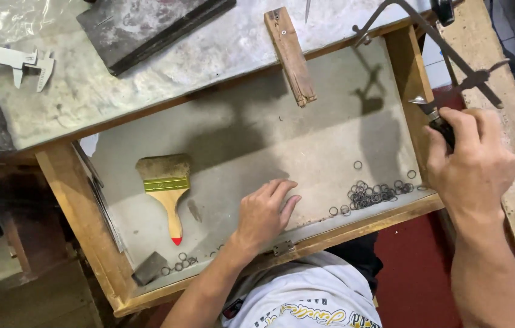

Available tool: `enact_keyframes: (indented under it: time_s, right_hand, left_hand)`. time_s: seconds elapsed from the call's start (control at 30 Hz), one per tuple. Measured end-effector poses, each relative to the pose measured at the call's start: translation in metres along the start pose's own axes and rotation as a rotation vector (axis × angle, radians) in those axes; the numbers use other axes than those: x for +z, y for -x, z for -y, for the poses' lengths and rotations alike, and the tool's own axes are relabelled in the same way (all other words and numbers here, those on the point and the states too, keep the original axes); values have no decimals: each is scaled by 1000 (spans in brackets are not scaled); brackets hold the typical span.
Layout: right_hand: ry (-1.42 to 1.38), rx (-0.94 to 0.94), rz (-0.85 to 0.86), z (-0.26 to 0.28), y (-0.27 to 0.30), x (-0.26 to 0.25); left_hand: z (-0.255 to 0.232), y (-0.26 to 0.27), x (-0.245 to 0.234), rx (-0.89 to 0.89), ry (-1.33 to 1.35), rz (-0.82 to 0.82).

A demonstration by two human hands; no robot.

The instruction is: Cutting small metal rings using a jeweler's saw on a workbench and cleaning the area with a brush.

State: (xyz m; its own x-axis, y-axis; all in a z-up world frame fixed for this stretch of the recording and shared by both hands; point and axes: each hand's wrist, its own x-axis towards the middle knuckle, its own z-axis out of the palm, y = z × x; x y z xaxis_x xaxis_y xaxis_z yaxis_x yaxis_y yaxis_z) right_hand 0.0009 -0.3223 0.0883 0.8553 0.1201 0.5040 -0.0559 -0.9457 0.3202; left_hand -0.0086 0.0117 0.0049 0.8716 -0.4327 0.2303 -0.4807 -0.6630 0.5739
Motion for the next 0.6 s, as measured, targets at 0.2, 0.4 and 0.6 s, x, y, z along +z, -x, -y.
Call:
enact_keyframes:
  time_s: [0.2,0.4,0.6]
  right_hand:
    - [17,10,-40,-7,6,1]
    - [-235,-21,-113,-3,-33,9]
    - [-540,-117,-116,40,-160,50]
  left_hand:
    - [0,1,4,50,-57,-55]
    - [0,0,7,62,-59,-49]
    - [4,2,18,54,-45,-35]
